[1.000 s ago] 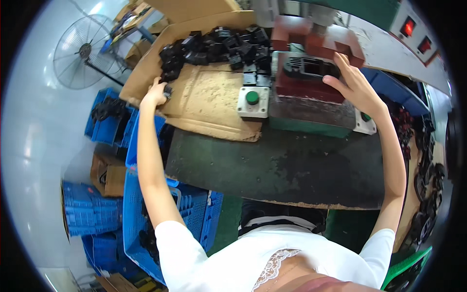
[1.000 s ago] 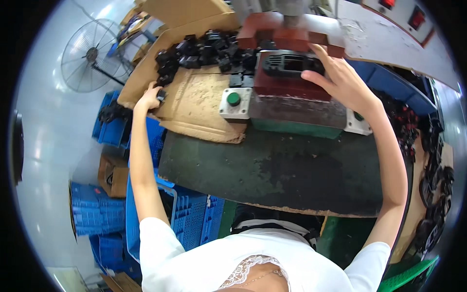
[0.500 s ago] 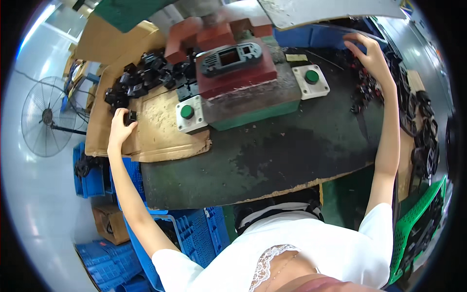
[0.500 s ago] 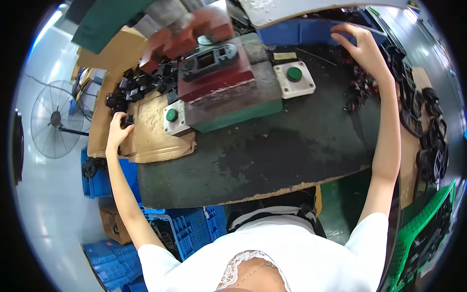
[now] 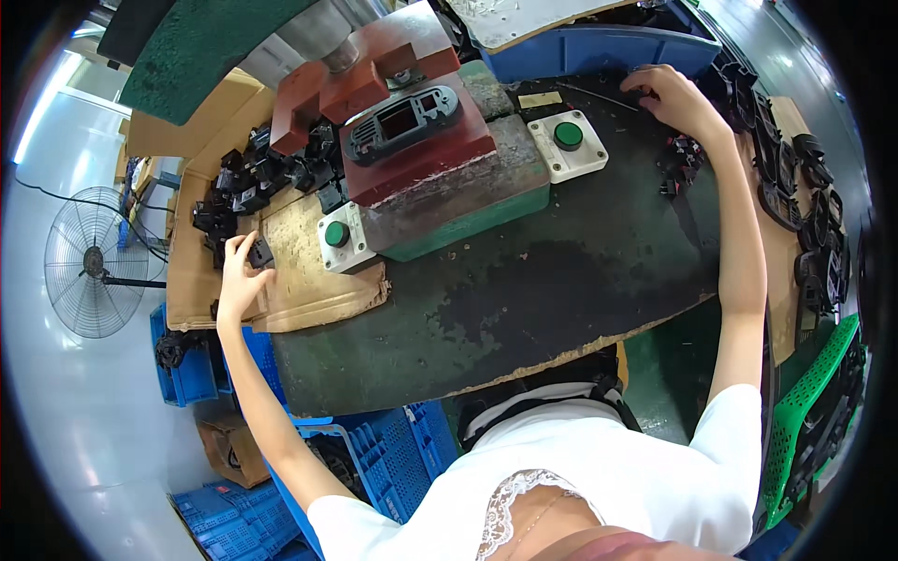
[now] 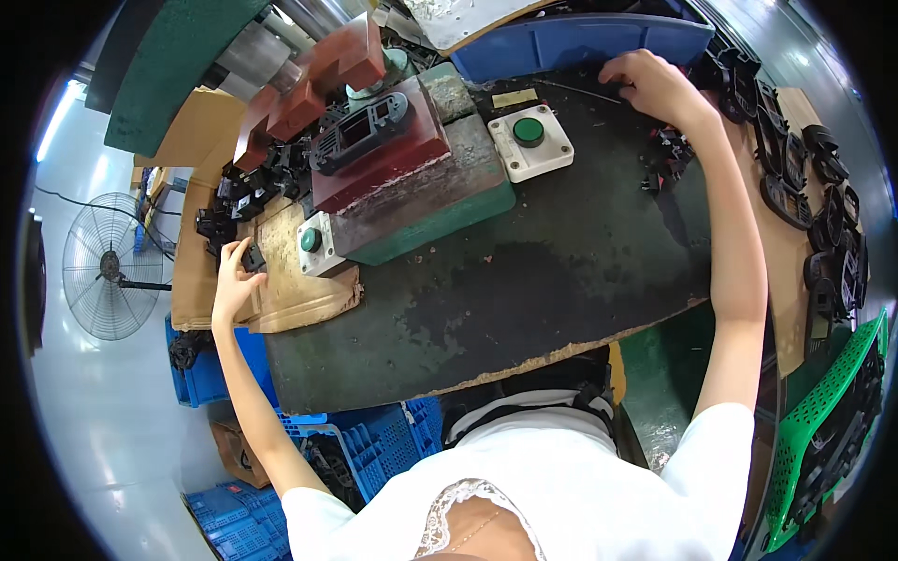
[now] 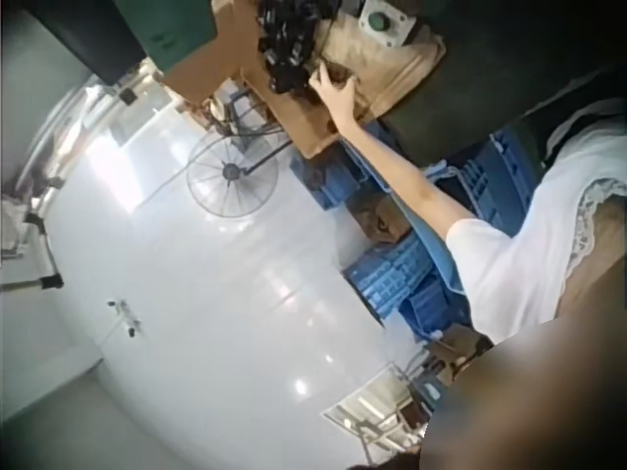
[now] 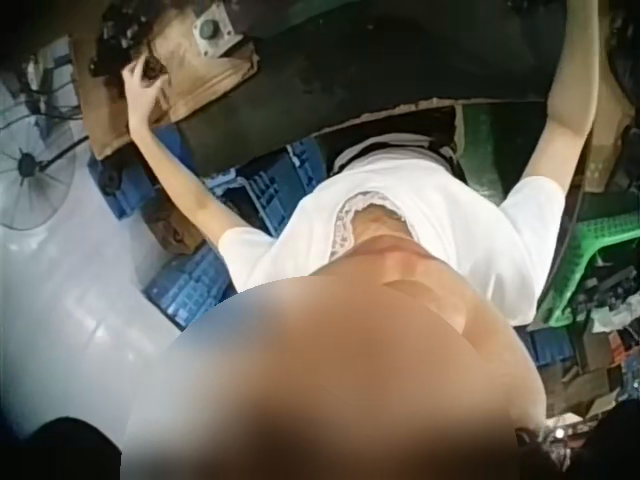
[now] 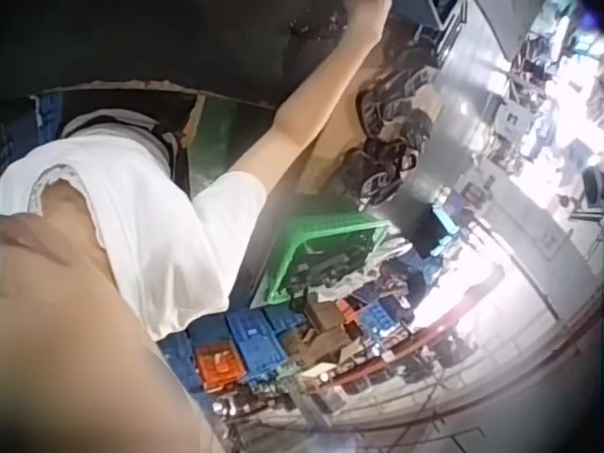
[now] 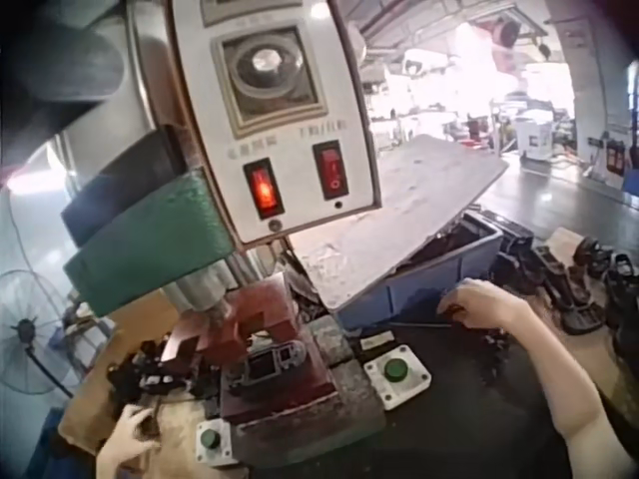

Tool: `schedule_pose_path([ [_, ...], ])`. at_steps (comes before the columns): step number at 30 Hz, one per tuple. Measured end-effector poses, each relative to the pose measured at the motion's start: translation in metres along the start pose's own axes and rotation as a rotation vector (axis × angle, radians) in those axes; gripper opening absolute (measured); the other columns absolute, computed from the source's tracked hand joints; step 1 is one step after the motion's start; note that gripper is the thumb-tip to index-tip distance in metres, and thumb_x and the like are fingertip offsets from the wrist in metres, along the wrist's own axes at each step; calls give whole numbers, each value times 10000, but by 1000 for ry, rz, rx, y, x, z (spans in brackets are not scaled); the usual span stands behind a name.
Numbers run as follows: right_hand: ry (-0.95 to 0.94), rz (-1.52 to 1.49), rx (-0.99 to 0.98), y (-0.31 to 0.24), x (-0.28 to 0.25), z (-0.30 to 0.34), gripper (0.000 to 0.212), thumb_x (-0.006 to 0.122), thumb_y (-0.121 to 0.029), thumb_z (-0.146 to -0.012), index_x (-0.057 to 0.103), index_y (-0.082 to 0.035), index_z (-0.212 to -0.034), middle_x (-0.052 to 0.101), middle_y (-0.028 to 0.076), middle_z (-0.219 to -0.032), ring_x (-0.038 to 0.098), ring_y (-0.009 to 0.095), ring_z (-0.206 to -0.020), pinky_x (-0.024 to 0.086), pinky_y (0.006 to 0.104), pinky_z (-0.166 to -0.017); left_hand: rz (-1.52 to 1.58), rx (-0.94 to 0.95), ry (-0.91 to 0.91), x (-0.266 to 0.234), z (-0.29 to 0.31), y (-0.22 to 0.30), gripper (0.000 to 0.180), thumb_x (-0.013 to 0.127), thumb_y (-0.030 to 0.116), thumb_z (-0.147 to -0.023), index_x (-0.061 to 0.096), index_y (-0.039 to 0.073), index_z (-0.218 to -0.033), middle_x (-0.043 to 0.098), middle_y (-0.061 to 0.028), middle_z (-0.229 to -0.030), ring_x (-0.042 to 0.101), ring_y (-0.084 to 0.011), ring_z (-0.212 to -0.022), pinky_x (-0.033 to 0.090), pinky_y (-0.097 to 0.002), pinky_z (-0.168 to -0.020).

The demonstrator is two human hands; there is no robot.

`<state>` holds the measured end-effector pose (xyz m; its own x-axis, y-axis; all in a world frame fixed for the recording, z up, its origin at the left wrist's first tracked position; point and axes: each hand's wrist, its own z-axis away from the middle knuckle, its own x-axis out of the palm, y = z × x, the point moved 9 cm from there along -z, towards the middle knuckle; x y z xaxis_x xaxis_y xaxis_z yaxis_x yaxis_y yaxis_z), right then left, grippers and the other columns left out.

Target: Assembling and pressing components for electrical power strips at a manufacturing workstation.

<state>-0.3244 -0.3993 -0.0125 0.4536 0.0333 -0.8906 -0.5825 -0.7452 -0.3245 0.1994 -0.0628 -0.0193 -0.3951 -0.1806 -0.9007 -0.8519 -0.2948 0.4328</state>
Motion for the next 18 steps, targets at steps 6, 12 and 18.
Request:
schedule_pose_path([
  [6, -89, 198, -6, -6, 21, -6, 291, 603, 48, -695, 648, -25, -973, 622, 143, -998, 587, 319, -974, 485, 385, -849, -128, 137, 327, -31, -2, 31, 419, 703, 7, -658, 598, 3, -1064, 515, -8, -872, 490, -99, -672, 438, -236, -578],
  [12, 47, 19, 70, -8, -3, -7, 270, 613, 45, -736, 594, 26, -1005, 548, 137, -983, 602, 261, -820, 493, 313, -711, 691, 31, 272, -16, -17, 157, 405, 678, 15, -789, 558, -29, -1173, 613, -26, -990, 564, -82, -858, 437, -209, -767],
  [18, 213, -171, 47, -7, -15, -11, 258, 709, -50, -733, 592, 17, -953, 608, 87, -795, 574, 146, -622, 466, 267, -596, 624, 214, 200, -1, -51, 202, 299, 679, 40, -807, 595, -17, -1088, 625, -9, -941, 553, -50, -820, 440, -211, -761],
])
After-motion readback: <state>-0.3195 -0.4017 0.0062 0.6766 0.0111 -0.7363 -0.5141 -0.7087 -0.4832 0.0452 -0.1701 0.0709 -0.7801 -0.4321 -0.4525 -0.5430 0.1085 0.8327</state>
